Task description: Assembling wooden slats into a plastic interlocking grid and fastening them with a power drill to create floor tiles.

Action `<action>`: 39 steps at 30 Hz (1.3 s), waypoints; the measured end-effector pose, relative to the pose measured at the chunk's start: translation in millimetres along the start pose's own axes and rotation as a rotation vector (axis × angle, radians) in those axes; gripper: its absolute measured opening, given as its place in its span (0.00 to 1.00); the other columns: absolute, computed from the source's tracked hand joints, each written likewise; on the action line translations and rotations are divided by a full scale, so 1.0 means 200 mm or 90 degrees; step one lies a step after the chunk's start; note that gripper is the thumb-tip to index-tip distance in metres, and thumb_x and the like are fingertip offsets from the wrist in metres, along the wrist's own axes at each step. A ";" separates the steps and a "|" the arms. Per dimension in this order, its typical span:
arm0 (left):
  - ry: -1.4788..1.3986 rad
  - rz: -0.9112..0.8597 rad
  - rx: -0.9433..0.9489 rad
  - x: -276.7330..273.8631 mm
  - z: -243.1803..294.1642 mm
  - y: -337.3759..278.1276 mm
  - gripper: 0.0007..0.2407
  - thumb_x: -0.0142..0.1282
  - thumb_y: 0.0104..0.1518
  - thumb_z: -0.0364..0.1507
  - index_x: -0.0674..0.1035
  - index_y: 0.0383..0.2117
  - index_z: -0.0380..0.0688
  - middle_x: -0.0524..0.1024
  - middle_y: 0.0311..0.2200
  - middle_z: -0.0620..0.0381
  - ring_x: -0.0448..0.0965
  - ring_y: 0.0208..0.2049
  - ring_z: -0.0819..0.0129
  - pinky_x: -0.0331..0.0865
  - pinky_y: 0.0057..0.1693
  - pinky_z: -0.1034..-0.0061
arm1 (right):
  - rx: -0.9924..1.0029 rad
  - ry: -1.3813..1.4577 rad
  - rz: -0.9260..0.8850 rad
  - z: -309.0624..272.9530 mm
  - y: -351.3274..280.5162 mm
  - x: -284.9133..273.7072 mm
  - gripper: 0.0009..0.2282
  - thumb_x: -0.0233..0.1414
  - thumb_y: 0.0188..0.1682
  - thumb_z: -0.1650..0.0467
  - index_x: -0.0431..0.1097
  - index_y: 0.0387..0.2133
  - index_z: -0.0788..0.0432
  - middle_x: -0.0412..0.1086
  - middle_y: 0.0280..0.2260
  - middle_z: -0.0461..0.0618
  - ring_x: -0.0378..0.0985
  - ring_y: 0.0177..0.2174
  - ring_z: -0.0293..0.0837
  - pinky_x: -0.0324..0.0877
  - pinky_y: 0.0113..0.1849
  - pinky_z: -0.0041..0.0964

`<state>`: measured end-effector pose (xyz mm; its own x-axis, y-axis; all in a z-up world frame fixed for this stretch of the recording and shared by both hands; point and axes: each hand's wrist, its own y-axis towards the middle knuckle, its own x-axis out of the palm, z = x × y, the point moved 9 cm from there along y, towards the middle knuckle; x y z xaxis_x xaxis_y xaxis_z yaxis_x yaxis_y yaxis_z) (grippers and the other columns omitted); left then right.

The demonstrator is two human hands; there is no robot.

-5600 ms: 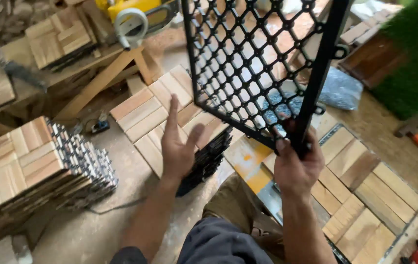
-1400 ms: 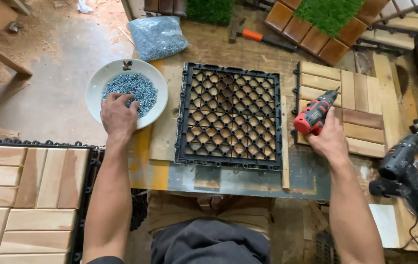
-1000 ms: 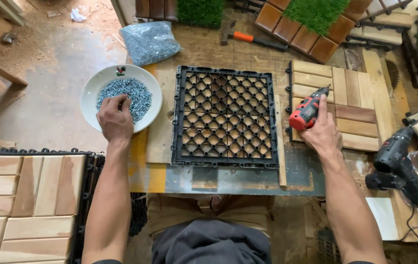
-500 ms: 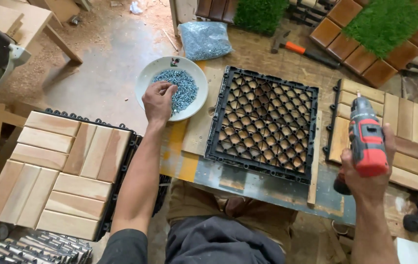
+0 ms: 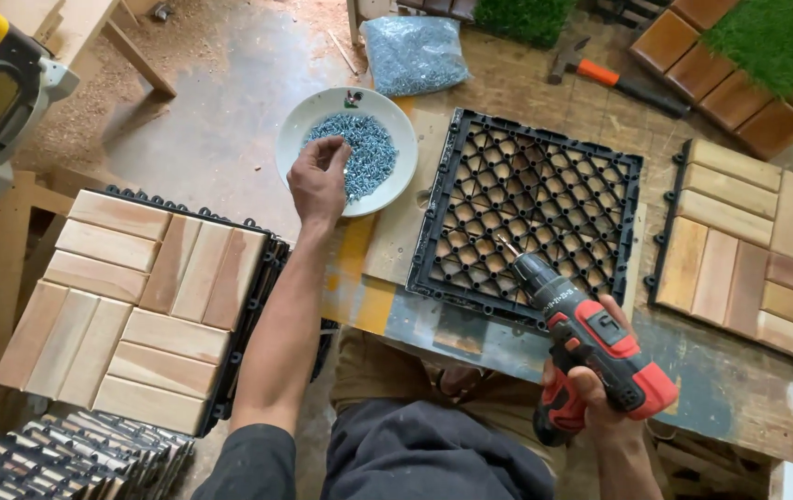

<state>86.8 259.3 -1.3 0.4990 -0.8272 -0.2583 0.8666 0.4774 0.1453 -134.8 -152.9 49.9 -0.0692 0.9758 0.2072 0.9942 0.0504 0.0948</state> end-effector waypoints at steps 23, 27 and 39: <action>-0.846 -0.434 -0.509 0.63 0.25 -1.08 0.11 0.60 0.62 0.32 0.81 0.39 0.32 0.82 0.37 0.44 0.85 0.39 0.61 0.83 0.49 0.71 | 0.096 0.000 0.123 0.05 -0.19 0.00 0.46 0.65 0.40 0.55 0.48 0.71 0.49 0.75 0.29 0.63 0.83 0.22 0.54 0.80 0.29 0.50; -0.711 -0.507 -0.512 0.57 0.26 -1.07 0.11 0.65 0.55 0.28 0.83 0.37 0.29 0.83 0.38 0.42 0.86 0.37 0.55 0.84 0.45 0.70 | 0.070 -0.053 0.039 -0.14 -0.18 0.00 0.40 0.65 0.41 0.68 0.55 0.69 0.54 0.74 0.30 0.57 0.83 0.23 0.44 0.82 0.28 0.34; 0.582 -0.743 0.637 0.71 0.26 -0.91 0.57 0.46 0.39 0.74 0.43 0.73 0.55 0.32 0.74 0.56 0.23 0.74 0.58 0.18 0.71 0.44 | 0.084 0.001 0.097 -0.37 -0.06 -0.18 0.39 0.68 0.44 0.57 0.56 0.69 0.49 0.72 0.36 0.62 0.81 0.21 0.47 0.80 0.19 0.36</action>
<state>0.1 40.3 -13.7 -0.1718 0.0054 -0.9851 0.5801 -0.8077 -0.1056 -150.0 -204.6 112.4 0.0821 0.9741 0.2106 0.9954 -0.0697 -0.0660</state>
